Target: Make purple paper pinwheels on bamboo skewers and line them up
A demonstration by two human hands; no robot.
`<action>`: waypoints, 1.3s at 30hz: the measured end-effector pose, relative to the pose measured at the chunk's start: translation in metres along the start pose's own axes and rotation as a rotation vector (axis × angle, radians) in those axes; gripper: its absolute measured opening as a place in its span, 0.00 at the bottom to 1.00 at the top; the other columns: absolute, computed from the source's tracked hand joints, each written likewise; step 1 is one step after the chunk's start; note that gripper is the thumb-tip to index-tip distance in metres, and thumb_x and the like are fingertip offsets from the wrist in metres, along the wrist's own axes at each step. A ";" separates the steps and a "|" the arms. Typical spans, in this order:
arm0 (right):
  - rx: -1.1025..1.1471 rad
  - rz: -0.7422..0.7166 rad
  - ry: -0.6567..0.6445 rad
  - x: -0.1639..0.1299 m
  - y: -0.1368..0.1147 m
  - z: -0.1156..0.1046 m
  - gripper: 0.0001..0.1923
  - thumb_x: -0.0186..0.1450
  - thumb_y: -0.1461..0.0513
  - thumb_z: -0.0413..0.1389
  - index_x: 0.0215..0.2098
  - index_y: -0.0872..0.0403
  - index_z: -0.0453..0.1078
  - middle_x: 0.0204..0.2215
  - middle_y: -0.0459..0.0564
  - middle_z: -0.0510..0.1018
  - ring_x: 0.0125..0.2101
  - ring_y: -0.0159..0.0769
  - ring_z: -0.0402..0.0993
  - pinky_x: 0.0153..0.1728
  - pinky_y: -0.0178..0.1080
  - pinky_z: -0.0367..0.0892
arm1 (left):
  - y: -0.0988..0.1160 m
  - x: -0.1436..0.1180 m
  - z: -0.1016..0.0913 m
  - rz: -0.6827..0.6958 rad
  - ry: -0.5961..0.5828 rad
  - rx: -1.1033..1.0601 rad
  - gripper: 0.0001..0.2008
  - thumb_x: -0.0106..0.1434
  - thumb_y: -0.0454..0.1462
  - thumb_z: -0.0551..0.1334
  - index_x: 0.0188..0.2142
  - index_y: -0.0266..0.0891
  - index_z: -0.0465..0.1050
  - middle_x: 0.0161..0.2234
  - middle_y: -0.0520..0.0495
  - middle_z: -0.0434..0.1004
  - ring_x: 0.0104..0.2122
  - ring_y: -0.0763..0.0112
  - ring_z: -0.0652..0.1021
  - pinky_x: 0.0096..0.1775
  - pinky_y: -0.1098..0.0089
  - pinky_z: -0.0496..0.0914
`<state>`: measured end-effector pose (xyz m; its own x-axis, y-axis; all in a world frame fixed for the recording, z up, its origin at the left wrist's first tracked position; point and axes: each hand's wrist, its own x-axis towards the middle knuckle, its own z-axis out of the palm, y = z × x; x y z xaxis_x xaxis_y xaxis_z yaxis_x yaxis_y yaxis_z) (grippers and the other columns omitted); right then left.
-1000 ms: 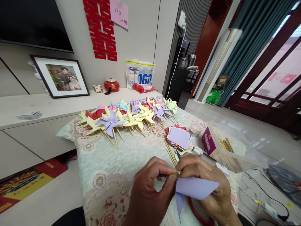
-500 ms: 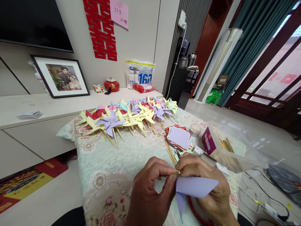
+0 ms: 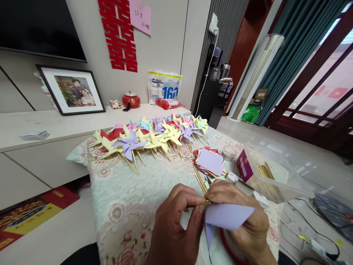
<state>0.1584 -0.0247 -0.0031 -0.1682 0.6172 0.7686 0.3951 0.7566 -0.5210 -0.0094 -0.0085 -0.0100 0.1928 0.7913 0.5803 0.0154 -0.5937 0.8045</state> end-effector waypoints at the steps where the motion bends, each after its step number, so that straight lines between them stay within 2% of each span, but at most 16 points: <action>1: -0.008 0.004 -0.011 0.000 -0.001 0.000 0.16 0.63 0.74 0.55 0.45 0.52 0.74 0.35 0.50 0.81 0.37 0.40 0.77 0.42 0.44 0.72 | 0.000 0.000 0.000 0.003 -0.001 0.004 0.07 0.64 0.28 0.58 0.33 0.39 0.73 0.30 0.49 0.73 0.31 0.70 0.76 0.33 0.70 0.71; 5: -0.010 0.023 -0.020 0.004 -0.004 0.000 0.10 0.65 0.71 0.55 0.40 0.54 0.75 0.32 0.50 0.80 0.34 0.38 0.77 0.40 0.44 0.71 | 0.001 -0.002 -0.002 0.000 -0.044 0.034 0.07 0.65 0.28 0.58 0.35 0.39 0.72 0.32 0.49 0.73 0.33 0.70 0.76 0.34 0.70 0.71; 10: -0.034 0.010 0.009 0.008 -0.007 0.004 0.08 0.66 0.70 0.56 0.38 0.54 0.75 0.30 0.49 0.79 0.32 0.37 0.76 0.40 0.43 0.71 | 0.000 -0.006 -0.001 -0.016 -0.056 0.063 0.06 0.66 0.29 0.57 0.36 0.39 0.71 0.32 0.50 0.72 0.33 0.71 0.76 0.35 0.70 0.71; 19: -0.045 0.016 0.042 0.002 -0.004 0.009 0.14 0.62 0.74 0.53 0.40 0.53 0.74 0.30 0.48 0.78 0.34 0.38 0.76 0.42 0.45 0.69 | 0.001 -0.007 0.003 -0.041 -0.021 0.087 0.06 0.67 0.30 0.57 0.36 0.40 0.71 0.31 0.51 0.71 0.32 0.71 0.76 0.34 0.71 0.70; 29: -0.047 0.045 0.029 0.001 -0.001 0.008 0.12 0.62 0.73 0.52 0.36 0.53 0.73 0.30 0.48 0.77 0.32 0.37 0.74 0.41 0.46 0.67 | 0.001 -0.009 0.006 -0.039 -0.017 0.102 0.06 0.67 0.30 0.57 0.36 0.40 0.70 0.32 0.50 0.71 0.33 0.71 0.75 0.34 0.71 0.70; 34: -0.087 0.038 0.001 0.001 -0.001 0.006 0.11 0.64 0.72 0.50 0.34 0.53 0.71 0.30 0.48 0.75 0.32 0.37 0.73 0.46 0.49 0.63 | 0.000 -0.012 0.006 -0.001 -0.053 0.135 0.08 0.65 0.27 0.56 0.39 0.40 0.69 0.34 0.49 0.71 0.35 0.70 0.76 0.35 0.70 0.71; 39: -0.091 0.059 -0.042 -0.001 0.006 0.005 0.12 0.65 0.71 0.49 0.37 0.51 0.71 0.32 0.46 0.76 0.35 0.37 0.74 0.50 0.50 0.60 | -0.008 -0.014 0.007 -0.054 -0.063 0.102 0.14 0.58 0.24 0.55 0.40 0.40 0.69 0.35 0.48 0.71 0.37 0.66 0.75 0.37 0.67 0.71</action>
<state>0.1566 -0.0198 -0.0085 -0.1793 0.6702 0.7202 0.4856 0.6969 -0.5277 -0.0056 -0.0156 -0.0249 0.2501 0.8138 0.5247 0.1262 -0.5646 0.8156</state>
